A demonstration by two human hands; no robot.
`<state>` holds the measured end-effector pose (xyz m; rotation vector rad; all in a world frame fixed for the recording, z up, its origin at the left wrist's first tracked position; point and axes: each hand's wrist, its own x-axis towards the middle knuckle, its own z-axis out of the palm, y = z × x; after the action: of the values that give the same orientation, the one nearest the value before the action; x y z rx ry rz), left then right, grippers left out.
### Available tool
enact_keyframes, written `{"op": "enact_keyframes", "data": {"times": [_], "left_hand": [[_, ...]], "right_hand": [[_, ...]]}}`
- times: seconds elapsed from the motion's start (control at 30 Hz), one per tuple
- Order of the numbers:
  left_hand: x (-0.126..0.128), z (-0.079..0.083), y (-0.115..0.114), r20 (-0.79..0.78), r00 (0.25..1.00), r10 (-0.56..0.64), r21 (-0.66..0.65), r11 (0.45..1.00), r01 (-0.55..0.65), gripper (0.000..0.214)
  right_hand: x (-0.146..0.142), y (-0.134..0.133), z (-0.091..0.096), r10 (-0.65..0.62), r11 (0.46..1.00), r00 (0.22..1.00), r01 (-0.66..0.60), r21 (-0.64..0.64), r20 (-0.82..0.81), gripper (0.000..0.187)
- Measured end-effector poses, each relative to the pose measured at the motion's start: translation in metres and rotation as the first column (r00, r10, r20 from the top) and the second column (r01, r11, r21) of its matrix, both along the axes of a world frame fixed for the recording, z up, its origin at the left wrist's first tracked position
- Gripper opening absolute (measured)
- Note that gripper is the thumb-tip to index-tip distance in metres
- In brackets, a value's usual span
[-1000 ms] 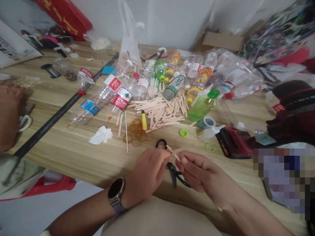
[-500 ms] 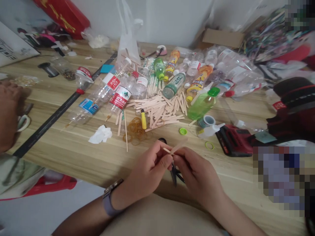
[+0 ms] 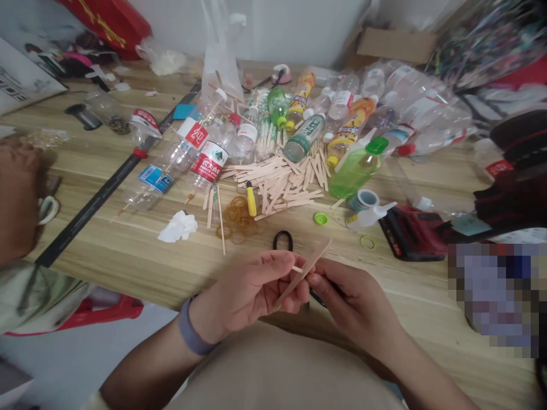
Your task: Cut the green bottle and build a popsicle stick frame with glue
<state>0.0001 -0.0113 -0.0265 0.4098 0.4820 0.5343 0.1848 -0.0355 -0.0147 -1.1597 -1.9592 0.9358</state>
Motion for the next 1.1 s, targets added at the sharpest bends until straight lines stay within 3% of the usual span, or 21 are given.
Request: {"op": "enact_keyframes", "data": {"times": [0.43, 0.6, 0.77, 0.83, 0.9, 1.0, 1.07, 1.1], "left_hand": [[0.004, 0.018, -0.011, -0.075, 0.997, 0.029, 0.048, 0.999, -0.025, 0.035], [0.005, 0.021, -0.012, -0.047, 0.999, 0.011, 0.070, 0.998, -0.007, 0.036], [0.006, 0.018, -0.014, -0.022, 0.998, 0.063, 0.037, 0.997, -0.062, 0.038], [0.006, 0.017, -0.015, -0.026, 0.998, 0.065, 0.023, 0.998, -0.064, 0.036], [0.006, 0.016, -0.016, -0.033, 0.998, 0.062, 0.026, 0.998, -0.061, 0.036], [0.006, 0.017, -0.014, -0.046, 0.999, 0.020, 0.062, 0.998, -0.017, 0.038], [0.005, 0.018, -0.012, -0.038, 0.999, -0.031, 0.088, 0.996, 0.034, 0.040], [0.004, 0.019, -0.011, -0.033, 0.998, -0.055, 0.099, 0.993, 0.058, 0.042]], "right_hand": [[0.002, -0.006, -0.008, 0.032, 0.993, 0.997, -0.024, 0.116, -0.074, 0.026], [0.001, -0.010, -0.007, -0.030, 0.984, 1.000, 0.028, 0.174, 0.008, 0.027], [-0.004, -0.013, -0.007, -0.220, 0.896, 0.971, 0.165, 0.413, 0.090, 0.017], [-0.005, -0.014, -0.007, -0.235, 0.884, 0.967, 0.171, 0.434, 0.096, 0.016], [-0.005, -0.015, -0.007, -0.188, 0.924, 0.979, 0.151, 0.351, 0.074, 0.017], [-0.001, -0.017, -0.005, -0.027, 0.999, 0.998, 0.029, 0.037, -0.055, 0.025], [0.002, -0.018, -0.004, 0.035, 0.973, 0.972, -0.086, -0.213, -0.230, 0.034], [0.003, -0.017, -0.004, 0.037, 0.929, 0.944, -0.153, -0.338, -0.328, 0.038]]}}
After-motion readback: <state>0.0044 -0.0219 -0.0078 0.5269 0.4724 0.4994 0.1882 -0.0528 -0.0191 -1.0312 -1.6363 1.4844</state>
